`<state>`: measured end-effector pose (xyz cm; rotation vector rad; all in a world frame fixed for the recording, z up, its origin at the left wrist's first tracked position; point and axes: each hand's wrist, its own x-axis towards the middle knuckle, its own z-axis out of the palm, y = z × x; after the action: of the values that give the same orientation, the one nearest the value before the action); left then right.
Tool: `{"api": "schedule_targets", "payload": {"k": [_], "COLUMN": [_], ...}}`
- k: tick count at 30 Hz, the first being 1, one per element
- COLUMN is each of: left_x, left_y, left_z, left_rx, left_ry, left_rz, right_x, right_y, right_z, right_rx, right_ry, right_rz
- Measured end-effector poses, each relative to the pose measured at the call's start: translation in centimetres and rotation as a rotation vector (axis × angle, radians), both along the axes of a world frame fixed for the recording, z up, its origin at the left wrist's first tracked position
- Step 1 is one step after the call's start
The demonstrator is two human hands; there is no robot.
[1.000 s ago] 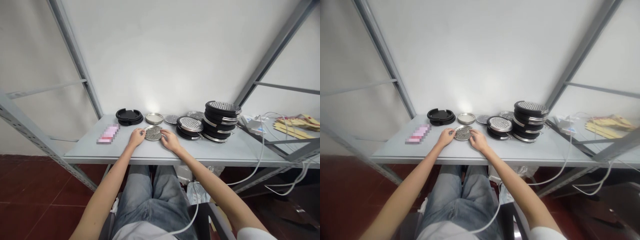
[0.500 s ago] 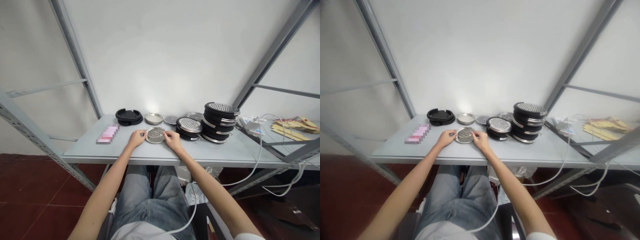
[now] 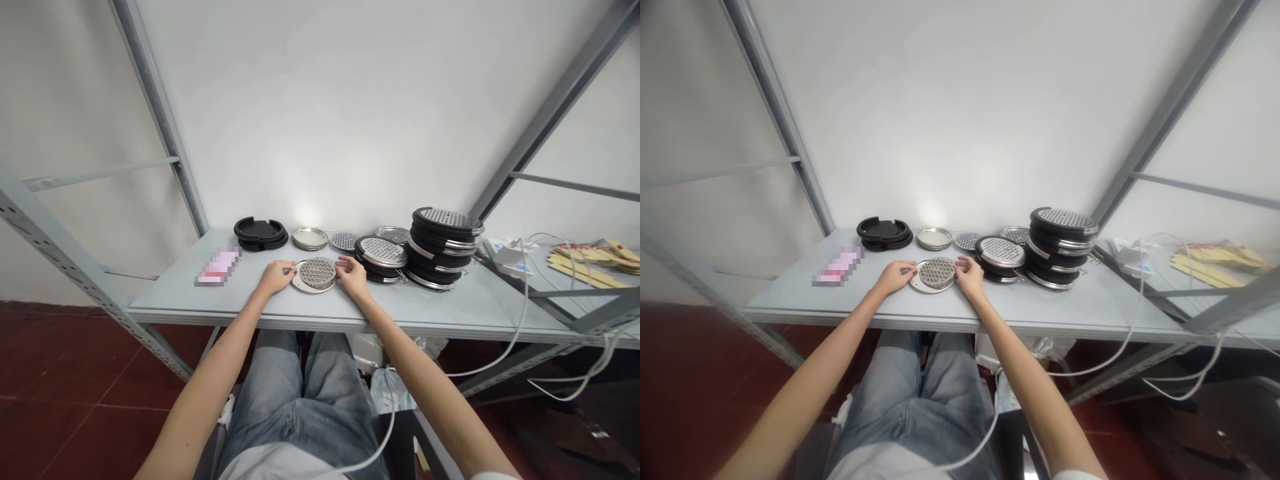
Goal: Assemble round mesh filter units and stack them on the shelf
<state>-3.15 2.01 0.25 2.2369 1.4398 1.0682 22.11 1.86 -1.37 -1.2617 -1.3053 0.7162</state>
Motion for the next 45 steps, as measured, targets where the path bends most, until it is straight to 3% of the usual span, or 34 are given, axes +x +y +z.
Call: {"api": "schedule_targets", "payload": {"k": [3,9,16,24,29,35,45], "left_x": [0.01,-0.05,-0.05,-0.15,-0.13,-0.04,-0.13], "left_y": [-0.09,-0.04,0.42,0.64,0.63,0.63,0.55], "left_z": [0.11,0.11,-0.48,-0.71,-0.62,-0.56,-0.50], "left_rx": [-0.014,-0.006,0.014,0.032,0.014,0.023,0.009], "left_ry": [-0.004,0.012,0.057,0.099,0.009,-0.101,-0.197], "left_rz": [-0.010,-0.020,0.023,0.033,0.017,0.019,-0.011], "right_x": [-0.05,-0.19,-0.38,-0.44,-0.42,-0.47,-0.55], "right_y": [-0.04,-0.60,-0.76,-0.64,-0.66,-0.65,-0.41], "right_z": [0.02,0.33,0.24,0.13,0.07,0.10,-0.05], "right_rx": [0.006,0.073,0.181,0.280,0.317,0.340,0.290], "right_ry": [0.000,-0.234,-0.366,-0.357,-0.346,-0.513,-0.555], "right_rz": [0.016,0.034,0.114,0.117,0.147,0.171,0.206]}}
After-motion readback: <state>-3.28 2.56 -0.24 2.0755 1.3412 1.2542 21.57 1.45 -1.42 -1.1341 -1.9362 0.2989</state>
